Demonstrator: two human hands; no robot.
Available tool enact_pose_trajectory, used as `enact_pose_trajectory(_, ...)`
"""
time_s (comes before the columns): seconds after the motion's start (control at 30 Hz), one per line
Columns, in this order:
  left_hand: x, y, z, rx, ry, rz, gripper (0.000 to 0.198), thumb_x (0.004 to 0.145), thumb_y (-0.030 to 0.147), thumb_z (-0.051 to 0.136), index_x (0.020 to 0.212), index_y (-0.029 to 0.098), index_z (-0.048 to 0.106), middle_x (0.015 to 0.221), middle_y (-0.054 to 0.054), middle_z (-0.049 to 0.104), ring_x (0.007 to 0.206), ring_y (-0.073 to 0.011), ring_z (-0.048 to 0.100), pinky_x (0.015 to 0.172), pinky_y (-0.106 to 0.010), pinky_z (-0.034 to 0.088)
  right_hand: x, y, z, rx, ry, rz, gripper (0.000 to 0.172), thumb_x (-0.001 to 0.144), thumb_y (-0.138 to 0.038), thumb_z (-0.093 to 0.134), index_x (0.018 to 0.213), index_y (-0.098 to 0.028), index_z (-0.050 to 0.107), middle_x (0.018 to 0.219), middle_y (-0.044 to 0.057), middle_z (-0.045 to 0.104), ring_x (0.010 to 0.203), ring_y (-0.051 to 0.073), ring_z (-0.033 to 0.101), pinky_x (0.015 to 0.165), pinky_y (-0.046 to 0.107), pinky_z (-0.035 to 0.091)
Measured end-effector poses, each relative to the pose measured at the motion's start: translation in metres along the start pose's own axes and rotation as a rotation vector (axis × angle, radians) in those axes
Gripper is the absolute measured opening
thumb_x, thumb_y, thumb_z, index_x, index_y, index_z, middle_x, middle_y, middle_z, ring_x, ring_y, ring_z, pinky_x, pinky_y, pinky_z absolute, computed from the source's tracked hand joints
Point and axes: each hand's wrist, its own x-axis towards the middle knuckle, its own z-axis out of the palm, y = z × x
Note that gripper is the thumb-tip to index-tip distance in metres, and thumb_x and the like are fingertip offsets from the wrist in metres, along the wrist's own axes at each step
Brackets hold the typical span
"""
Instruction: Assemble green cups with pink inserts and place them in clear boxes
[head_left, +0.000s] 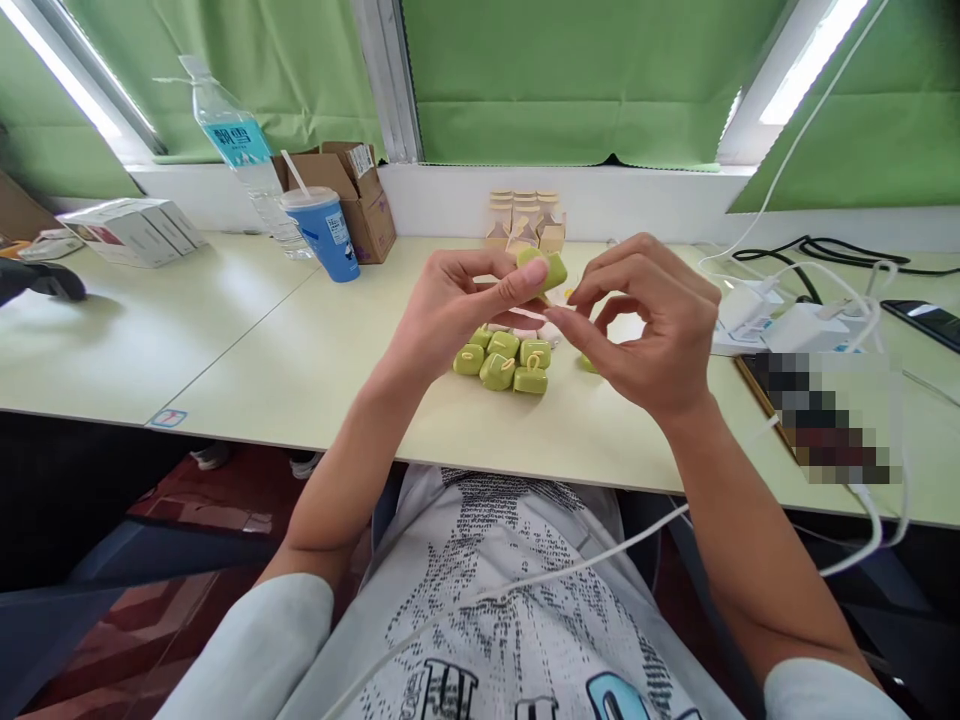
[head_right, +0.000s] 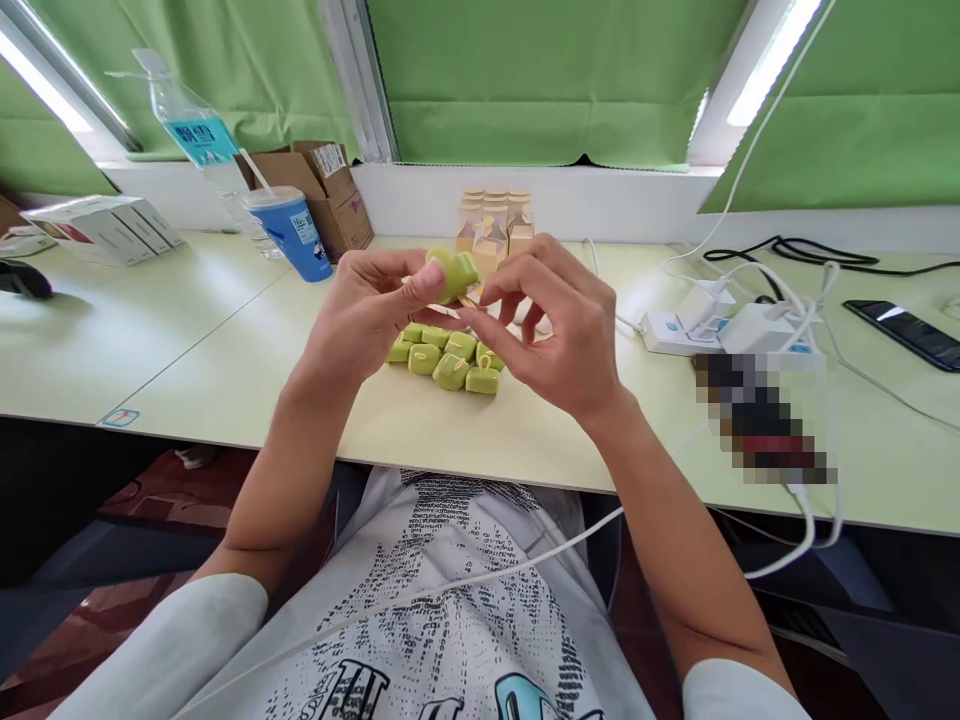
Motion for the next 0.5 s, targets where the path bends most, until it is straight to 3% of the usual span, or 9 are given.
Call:
enact_pose_trajectory(0.1, -0.0001, 0.0005, 0.0001, 0.03, 0.008, 0.023, 0.053, 0.102, 0.072, 0.078, 0.089, 0.02, 0.078, 0.099, -0.004, 0.08, 0.1, -0.0219, 0.087, 0.081, -0.036, 0.078, 0.0009, 0.0018, 0.0012, -0.018, -0.06, 0.042, 0.013, 0.109, -0.041, 0.076, 0.099, -0.032, 0.074, 0.107, 0.006, 0.078, 0.091, 0.026, 0.075, 0.07, 0.047, 0.069)
enact_pose_trajectory(0.2, 0.0005, 0.0014, -0.0016, 0.058, -0.01, 0.036, 0.054, 0.103, 0.074, 0.075, 0.098, 0.021, 0.081, 0.11, -0.006, 0.081, 0.106, -0.0237, 0.087, 0.081, -0.037, 0.078, 0.0008, 0.0044, 0.0038, -0.031, -0.041, 0.115, 0.016, 0.111, -0.047, 0.072, 0.107, -0.033, 0.08, 0.109, 0.007, 0.082, 0.1, 0.03, 0.08, 0.079, 0.051, 0.075)
enact_pose_trajectory(0.37, 0.0015, 0.0013, -0.0037, 0.193, 0.006, 0.088, 0.057, 0.092, 0.065, 0.092, 0.132, 0.028, 0.074, 0.143, -0.009, 0.074, 0.131, -0.0307, 0.079, 0.085, -0.036, 0.075, -0.0015, 0.0064, 0.0052, 0.038, -0.015, 0.203, 0.018, 0.112, -0.046, 0.07, 0.118, -0.032, 0.079, 0.115, 0.005, 0.083, 0.101, 0.026, 0.086, 0.073, 0.041, 0.076)
enact_pose_trajectory(0.5, 0.002, -0.0049, -0.0039, 0.185, -0.057, 0.137, 0.061, 0.095, 0.057, 0.091, 0.144, 0.029, 0.068, 0.135, -0.01, 0.075, 0.129, -0.03, 0.08, 0.09, -0.037, 0.074, 0.0, 0.0051, 0.004, 0.132, -0.022, 0.257, 0.016, 0.113, -0.045, 0.071, 0.116, -0.032, 0.078, 0.115, 0.004, 0.083, 0.09, 0.023, 0.084, 0.069, 0.04, 0.074)
